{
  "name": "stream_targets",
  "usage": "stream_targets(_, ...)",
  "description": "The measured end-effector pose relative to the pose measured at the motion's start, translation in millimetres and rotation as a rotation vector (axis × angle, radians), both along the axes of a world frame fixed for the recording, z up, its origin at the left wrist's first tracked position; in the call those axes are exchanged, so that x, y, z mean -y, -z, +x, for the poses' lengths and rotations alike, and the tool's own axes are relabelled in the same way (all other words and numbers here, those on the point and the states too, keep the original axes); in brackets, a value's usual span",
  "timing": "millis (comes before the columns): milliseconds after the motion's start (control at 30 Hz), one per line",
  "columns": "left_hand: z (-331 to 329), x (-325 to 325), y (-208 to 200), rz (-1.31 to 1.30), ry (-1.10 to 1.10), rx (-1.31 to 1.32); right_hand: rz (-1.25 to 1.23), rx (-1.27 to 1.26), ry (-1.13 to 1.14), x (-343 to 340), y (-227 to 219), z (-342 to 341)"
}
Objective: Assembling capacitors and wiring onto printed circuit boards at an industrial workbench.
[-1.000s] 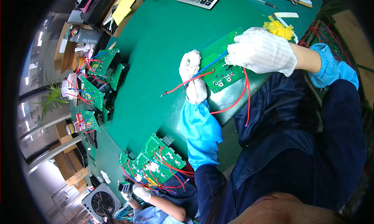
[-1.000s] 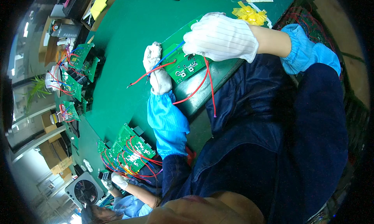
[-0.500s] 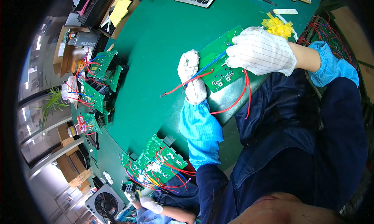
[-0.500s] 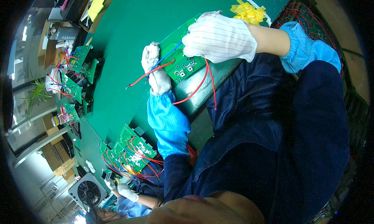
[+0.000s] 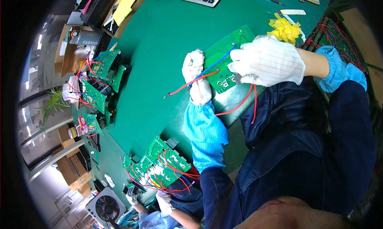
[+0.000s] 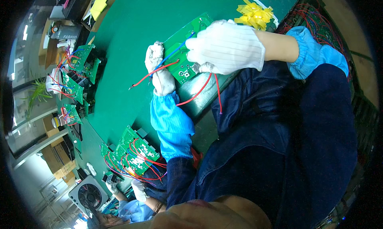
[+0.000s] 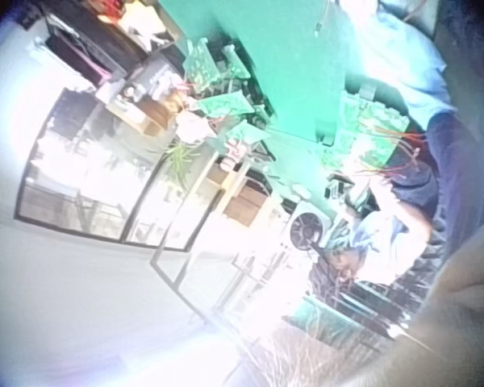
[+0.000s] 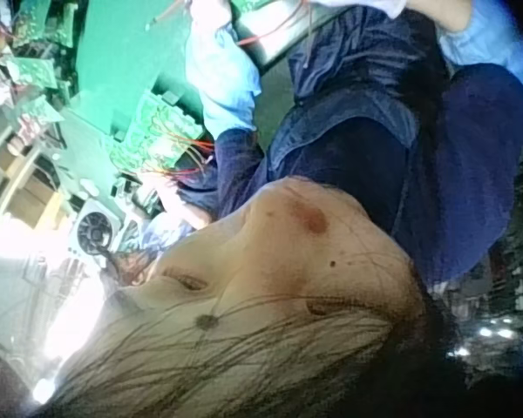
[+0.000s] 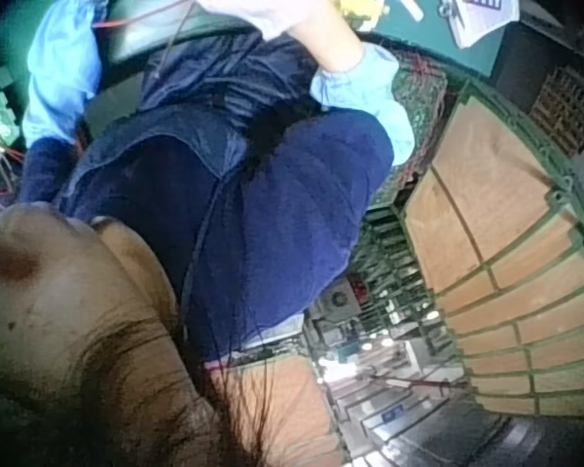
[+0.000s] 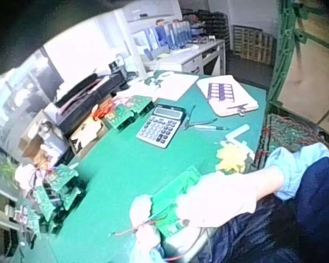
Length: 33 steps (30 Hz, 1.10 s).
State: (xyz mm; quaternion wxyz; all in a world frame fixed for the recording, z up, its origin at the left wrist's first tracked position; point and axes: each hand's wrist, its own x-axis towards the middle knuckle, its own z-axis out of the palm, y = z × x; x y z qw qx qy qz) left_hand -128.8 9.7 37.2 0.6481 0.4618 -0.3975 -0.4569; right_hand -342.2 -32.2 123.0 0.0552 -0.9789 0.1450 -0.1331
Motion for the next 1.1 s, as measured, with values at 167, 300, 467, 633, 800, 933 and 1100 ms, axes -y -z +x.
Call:
stream_targets(167,0.9,-1.2,4.4,-0.033,-0.048,0.082,-0.138,-0.085,0.100,-2.0,-7.1,8.0)
stream_targets(300,0.8,-2.7,1.8,-0.002,0.001,-0.011,-0.126,-0.136,0.020,-0.3,-6.7,5.3)
stream_targets(467,0.3,-2.9,-0.6,0.012,0.009,-0.038,-0.120,0.007,-0.009,4.9,9.0,0.7)
stream_targets(633,2.2,-2.6,1.4,-0.002,0.013,-0.028,-0.063,-0.136,0.010,1.6,4.1,5.9)
stream_targets(800,-0.4,-1.4,-0.9,-0.008,-0.002,-0.010,-0.121,0.035,-0.043,5.1,20.7,1.2)
stream_targets(933,1.5,-2.9,-0.9,0.019,0.006,-0.015,-0.155,0.042,-0.051,3.2,19.7,2.4)
stream_targets(1100,1.9,-3.6,0.6,-0.004,0.002,0.042,-0.038,-0.150,0.008,0.3,0.1,7.5)
